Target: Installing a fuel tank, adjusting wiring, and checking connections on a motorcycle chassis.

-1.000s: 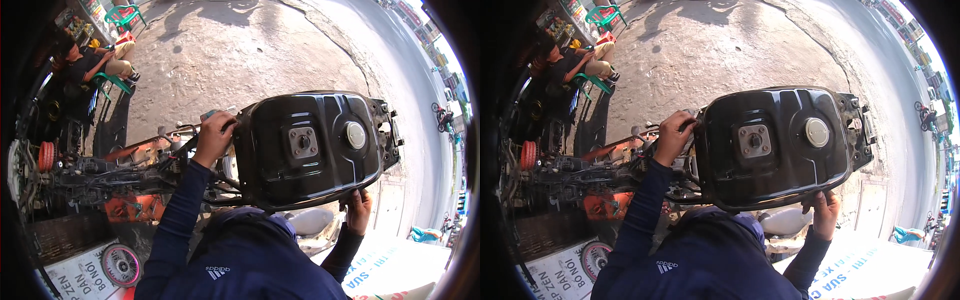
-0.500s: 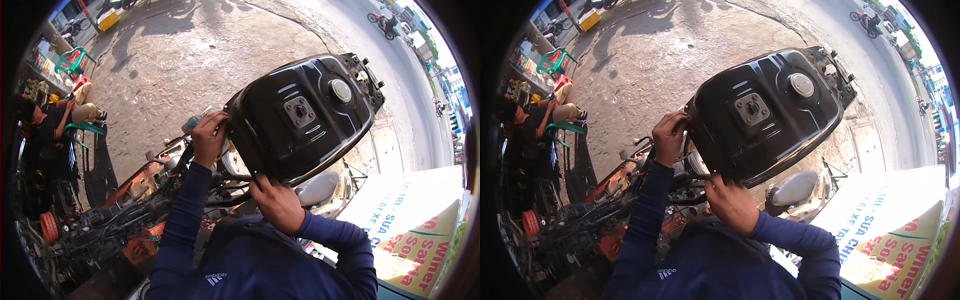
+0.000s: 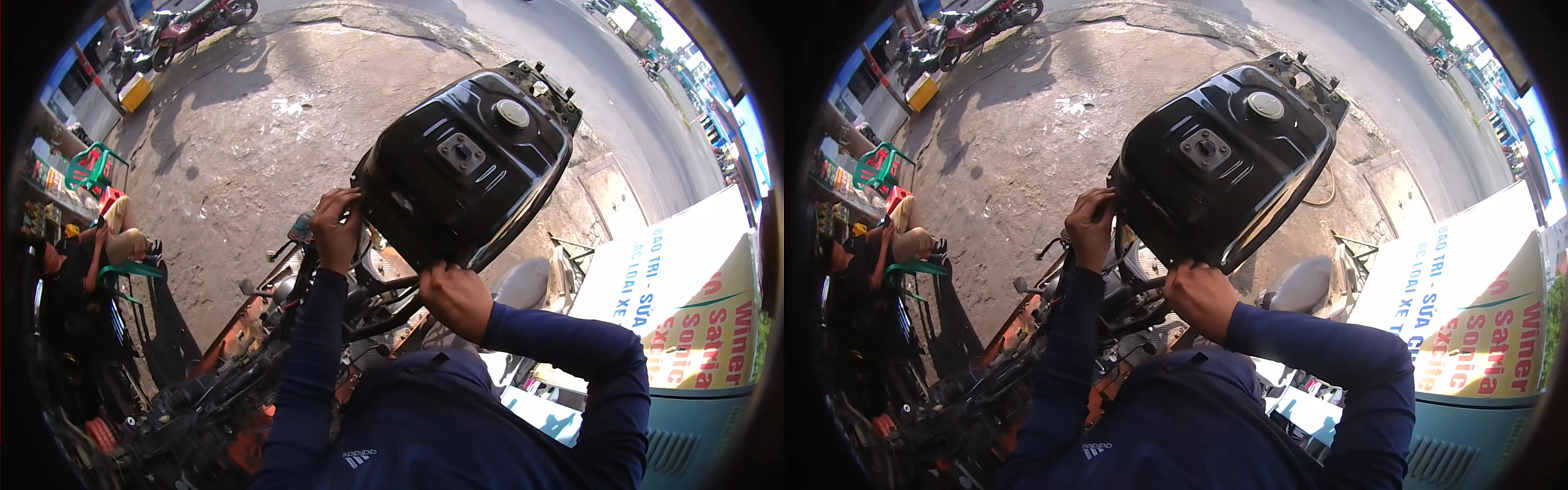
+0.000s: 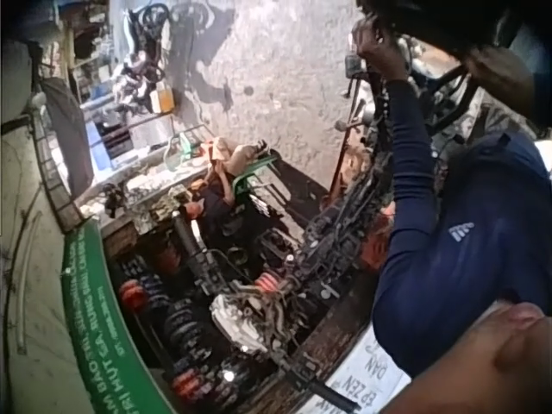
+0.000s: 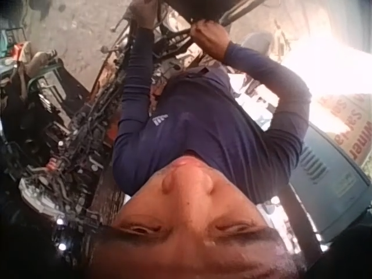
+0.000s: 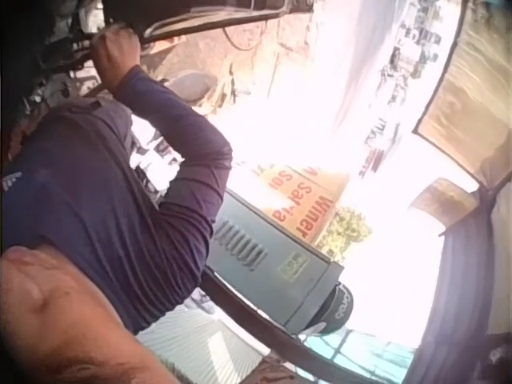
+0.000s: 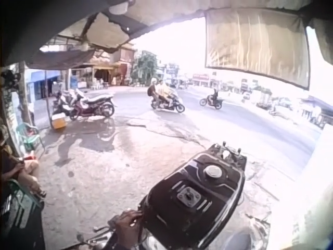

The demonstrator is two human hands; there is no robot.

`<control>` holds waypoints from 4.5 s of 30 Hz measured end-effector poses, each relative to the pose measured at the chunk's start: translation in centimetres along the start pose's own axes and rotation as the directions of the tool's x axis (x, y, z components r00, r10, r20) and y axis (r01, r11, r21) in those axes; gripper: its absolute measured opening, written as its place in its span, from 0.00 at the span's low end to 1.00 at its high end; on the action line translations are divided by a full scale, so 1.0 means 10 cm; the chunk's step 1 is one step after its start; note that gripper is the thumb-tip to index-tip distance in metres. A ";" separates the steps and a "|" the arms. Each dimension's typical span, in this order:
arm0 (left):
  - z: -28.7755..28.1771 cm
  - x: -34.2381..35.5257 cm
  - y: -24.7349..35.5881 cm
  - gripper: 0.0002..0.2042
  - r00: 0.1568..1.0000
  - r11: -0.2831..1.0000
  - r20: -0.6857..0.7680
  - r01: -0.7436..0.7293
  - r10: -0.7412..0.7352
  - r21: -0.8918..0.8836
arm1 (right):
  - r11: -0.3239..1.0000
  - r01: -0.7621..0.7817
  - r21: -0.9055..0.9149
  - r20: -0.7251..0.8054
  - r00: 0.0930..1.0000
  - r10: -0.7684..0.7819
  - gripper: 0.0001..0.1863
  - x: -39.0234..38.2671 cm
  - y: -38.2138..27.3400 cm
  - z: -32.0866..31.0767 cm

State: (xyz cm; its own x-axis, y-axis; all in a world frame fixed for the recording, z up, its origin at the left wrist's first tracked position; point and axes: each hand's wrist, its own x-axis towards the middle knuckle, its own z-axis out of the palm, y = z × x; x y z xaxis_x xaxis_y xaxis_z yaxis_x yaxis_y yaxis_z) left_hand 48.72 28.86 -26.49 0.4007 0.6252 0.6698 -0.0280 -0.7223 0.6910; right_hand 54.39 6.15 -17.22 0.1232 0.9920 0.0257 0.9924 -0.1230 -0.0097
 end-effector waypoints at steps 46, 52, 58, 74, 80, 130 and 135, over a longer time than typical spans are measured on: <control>-0.08 -0.47 0.48 0.12 0.827 0.823 -0.027 0.554 -0.561 -0.124 | 0.832 0.519 -0.197 0.239 0.848 -0.472 0.07 2.13 0.38 -0.20; -0.09 -0.95 1.16 0.17 0.698 0.583 0.416 0.716 -0.583 -0.384 | 0.823 0.531 -0.201 0.236 0.842 -0.485 0.06 2.18 0.28 -0.14; 0.41 -0.65 1.49 0.54 0.953 0.988 0.288 0.125 -0.095 -0.088 | 0.819 0.543 -0.185 0.348 0.816 -0.462 0.07 2.26 0.19 -0.20; 0.58 -0.70 1.30 0.48 0.998 0.991 0.066 -0.003 0.012 -0.130 | 0.709 0.658 -0.253 0.373 0.743 -0.556 0.06 2.24 0.23 -0.17; 0.24 -0.56 1.55 0.41 0.967 0.998 0.247 -0.056 0.054 0.000 | 0.693 0.578 -0.430 0.412 0.809 -0.419 0.08 2.18 0.20 -0.10; 1.32 2.63 0.86 0.27 0.646 0.928 0.759 -0.234 -0.075 0.291 | 0.802 0.464 -0.377 0.202 0.886 -0.418 0.10 1.45 1.10 -0.07; -0.24 1.90 0.41 0.18 0.939 0.970 0.280 0.229 -0.197 -0.084 | 0.766 0.510 -0.391 0.459 0.830 -0.318 0.11 2.13 0.24 -0.16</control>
State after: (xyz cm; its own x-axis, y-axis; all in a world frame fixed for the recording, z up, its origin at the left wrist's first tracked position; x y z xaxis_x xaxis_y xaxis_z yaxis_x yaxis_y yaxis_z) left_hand 54.07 38.50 -10.25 0.6386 0.6470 0.4167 -0.0121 -0.5329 0.8461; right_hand 59.41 26.97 -15.13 -0.2163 0.8744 -0.4344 0.8260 0.4011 0.3961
